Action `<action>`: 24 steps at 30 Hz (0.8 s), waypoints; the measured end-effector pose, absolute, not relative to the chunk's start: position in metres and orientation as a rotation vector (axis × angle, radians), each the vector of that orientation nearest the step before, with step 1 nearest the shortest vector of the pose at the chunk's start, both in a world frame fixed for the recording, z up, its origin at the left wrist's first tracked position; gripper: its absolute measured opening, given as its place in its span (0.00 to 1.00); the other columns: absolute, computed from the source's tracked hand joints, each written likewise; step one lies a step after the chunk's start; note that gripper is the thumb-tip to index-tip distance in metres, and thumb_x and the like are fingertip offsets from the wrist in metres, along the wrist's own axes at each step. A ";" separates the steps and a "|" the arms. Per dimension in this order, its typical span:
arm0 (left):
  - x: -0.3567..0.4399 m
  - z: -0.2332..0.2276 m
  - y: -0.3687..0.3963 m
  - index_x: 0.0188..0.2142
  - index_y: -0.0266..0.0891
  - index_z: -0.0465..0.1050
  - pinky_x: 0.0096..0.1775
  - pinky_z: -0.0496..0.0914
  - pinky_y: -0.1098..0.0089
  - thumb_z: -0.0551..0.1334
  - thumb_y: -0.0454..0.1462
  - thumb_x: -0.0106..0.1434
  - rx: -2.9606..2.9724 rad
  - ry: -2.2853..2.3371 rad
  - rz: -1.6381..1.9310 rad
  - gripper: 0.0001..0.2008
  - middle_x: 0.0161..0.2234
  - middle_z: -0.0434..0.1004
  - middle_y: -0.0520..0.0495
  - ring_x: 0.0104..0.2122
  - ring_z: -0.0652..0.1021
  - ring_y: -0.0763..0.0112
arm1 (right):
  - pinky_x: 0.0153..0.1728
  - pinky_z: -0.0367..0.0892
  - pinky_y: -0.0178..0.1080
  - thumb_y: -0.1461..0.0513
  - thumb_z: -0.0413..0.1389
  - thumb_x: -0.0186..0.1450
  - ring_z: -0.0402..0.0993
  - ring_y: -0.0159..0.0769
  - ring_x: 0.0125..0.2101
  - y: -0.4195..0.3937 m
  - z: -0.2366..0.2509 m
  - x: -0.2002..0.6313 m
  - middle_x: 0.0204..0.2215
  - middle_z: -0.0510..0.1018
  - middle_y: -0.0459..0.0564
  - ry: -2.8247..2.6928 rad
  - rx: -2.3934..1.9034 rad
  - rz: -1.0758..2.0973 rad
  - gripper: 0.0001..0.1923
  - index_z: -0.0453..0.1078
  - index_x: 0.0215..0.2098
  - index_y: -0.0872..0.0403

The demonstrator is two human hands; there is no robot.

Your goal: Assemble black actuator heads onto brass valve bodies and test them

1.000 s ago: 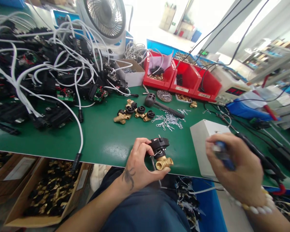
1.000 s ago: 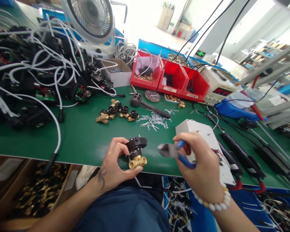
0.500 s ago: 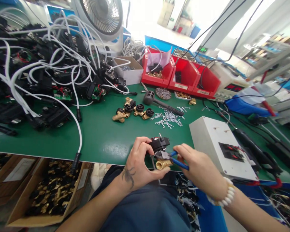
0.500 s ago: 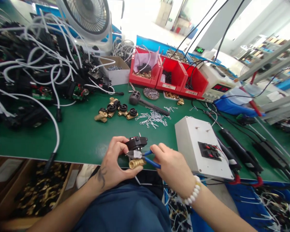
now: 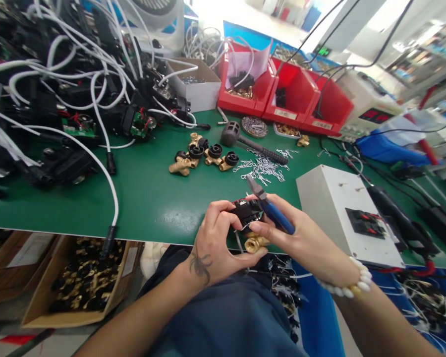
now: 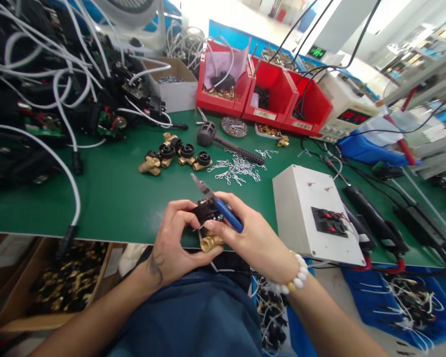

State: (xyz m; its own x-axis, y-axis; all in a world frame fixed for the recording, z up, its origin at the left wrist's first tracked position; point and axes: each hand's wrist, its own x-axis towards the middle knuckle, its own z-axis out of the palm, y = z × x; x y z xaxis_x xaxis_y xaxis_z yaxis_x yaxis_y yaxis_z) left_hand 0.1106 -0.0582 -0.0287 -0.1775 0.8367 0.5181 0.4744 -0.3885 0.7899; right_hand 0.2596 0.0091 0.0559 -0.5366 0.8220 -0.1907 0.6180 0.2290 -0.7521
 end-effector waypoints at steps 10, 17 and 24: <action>0.117 -0.030 -0.060 0.37 0.44 0.60 0.45 0.77 0.59 0.72 0.41 0.52 1.830 1.583 1.592 0.22 0.45 0.68 0.43 0.47 0.77 0.59 | 0.41 0.72 0.39 0.53 0.56 0.66 0.77 0.38 0.40 0.004 0.048 0.261 0.45 0.79 0.51 -2.262 -1.390 1.066 0.21 0.67 0.54 0.53; 0.119 -0.029 -0.060 0.37 0.43 0.61 0.46 0.77 0.59 0.74 0.39 0.50 1.732 1.578 1.604 0.23 0.45 0.68 0.43 0.48 0.77 0.59 | 0.40 0.74 0.37 0.53 0.55 0.68 0.78 0.36 0.41 0.002 0.055 0.266 0.46 0.79 0.49 -2.354 -1.297 0.892 0.20 0.67 0.55 0.52; 0.120 -0.030 -0.059 0.36 0.43 0.61 0.43 0.78 0.60 0.74 0.41 0.48 1.693 1.561 1.590 0.24 0.45 0.69 0.43 0.49 0.76 0.57 | 0.26 0.66 0.33 0.64 0.51 0.69 0.71 0.31 0.25 -0.005 0.077 0.303 0.32 0.75 0.45 -2.382 -1.210 -0.039 0.06 0.67 0.43 0.51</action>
State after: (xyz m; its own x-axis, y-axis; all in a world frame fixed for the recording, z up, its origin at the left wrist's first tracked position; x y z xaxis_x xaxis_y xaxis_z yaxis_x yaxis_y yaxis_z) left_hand 0.1202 -0.0593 -0.0302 -0.2309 0.8464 0.4799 0.4642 -0.3377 0.8189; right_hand 0.3028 -0.0054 0.0769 -0.5039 0.7573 0.4155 0.7705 0.6115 -0.1801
